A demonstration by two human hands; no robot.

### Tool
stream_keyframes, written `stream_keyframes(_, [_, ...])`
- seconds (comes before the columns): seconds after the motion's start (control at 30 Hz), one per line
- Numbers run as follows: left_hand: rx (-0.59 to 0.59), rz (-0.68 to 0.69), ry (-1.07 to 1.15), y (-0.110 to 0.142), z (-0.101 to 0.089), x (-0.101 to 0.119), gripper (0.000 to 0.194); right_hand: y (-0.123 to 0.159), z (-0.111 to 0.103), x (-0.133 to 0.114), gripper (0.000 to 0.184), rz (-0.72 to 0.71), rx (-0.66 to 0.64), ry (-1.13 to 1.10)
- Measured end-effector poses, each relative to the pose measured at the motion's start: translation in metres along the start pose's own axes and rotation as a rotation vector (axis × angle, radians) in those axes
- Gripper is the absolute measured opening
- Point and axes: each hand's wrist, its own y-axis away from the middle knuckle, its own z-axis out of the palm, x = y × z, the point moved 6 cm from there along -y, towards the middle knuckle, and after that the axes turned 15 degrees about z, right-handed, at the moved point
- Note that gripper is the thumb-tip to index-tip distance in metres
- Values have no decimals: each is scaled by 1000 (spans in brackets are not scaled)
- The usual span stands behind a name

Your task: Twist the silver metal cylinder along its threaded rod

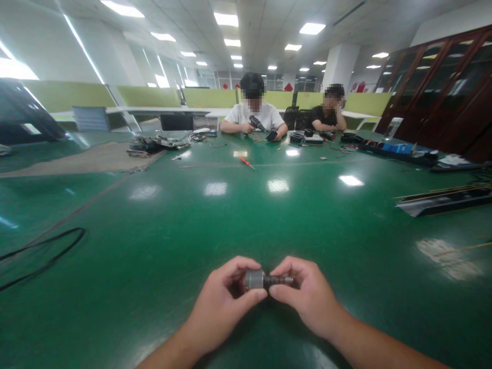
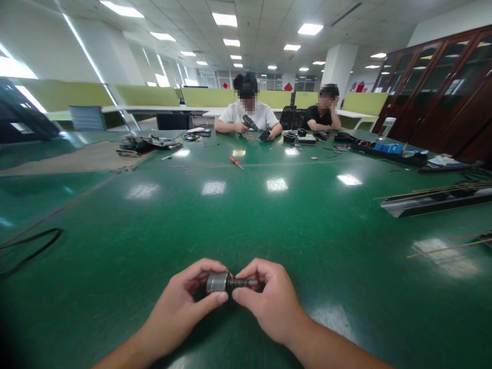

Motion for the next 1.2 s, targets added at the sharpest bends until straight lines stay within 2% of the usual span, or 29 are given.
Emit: stream_keyframes(1.2, [23,-11,8,0,0,1,29,-1,-1,1,8,-1,-10,-3])
